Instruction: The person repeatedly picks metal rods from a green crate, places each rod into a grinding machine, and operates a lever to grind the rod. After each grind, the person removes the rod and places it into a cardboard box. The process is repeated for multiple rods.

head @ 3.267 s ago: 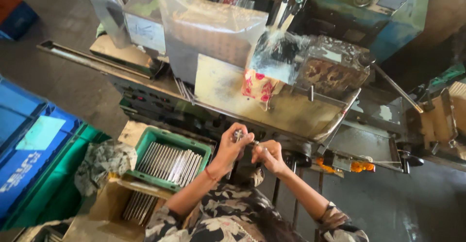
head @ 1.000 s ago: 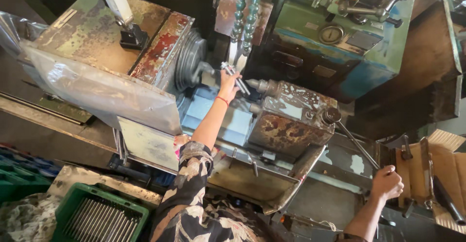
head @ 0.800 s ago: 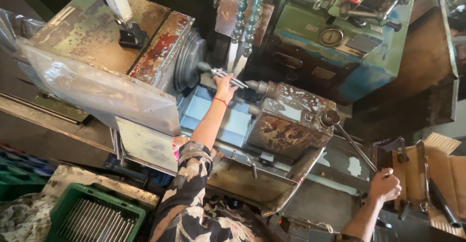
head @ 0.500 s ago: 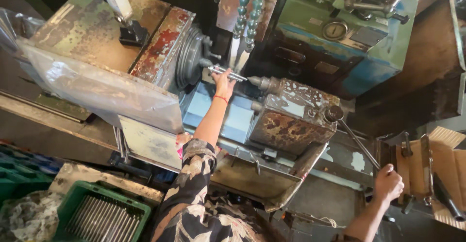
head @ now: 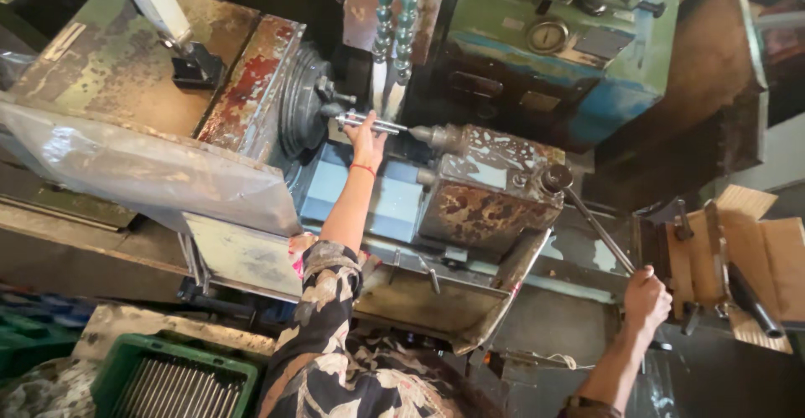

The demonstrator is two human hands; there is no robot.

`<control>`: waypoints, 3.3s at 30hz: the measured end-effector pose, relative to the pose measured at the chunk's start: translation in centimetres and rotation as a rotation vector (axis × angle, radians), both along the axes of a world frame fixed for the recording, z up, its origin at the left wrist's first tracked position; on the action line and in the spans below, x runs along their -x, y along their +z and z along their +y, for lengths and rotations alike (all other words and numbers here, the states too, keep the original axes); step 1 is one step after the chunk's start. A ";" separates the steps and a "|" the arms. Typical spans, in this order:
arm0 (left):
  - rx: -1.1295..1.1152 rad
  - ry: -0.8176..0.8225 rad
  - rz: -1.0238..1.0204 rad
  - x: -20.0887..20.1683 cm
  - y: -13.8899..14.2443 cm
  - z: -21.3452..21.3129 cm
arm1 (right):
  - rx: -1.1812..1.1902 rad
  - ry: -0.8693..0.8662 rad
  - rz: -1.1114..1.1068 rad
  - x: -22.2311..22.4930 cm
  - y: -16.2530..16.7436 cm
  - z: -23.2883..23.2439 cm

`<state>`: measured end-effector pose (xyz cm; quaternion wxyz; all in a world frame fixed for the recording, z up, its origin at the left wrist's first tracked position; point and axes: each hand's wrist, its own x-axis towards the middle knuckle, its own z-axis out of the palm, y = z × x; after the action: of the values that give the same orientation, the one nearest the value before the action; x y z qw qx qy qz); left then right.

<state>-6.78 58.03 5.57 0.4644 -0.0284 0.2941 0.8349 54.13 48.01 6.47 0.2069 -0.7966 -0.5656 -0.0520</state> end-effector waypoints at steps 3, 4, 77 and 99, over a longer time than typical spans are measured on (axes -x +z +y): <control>-0.004 0.018 -0.007 -0.1 -0.1 0.0 | -0.210 0.134 -0.003 0.8 0.1 -0.6; 0.012 0.021 -0.008 -0.1 -0.2 0.1 | -0.278 0.194 0.009 0.9 0.2 -0.8; 0.551 0.722 1.310 11.0 -4.4 -69.9 | 0.631 1.094 1.609 62.4 -3.3 -53.9; 1.450 -0.185 1.596 12.7 -15.4 -72.4 | 0.069 0.949 1.635 52.3 -2.0 -50.2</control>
<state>-19.45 -14.36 -9.79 0.0727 0.2779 0.9364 0.2015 1.84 -2.18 4.52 0.5150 -0.2787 -0.5115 0.6289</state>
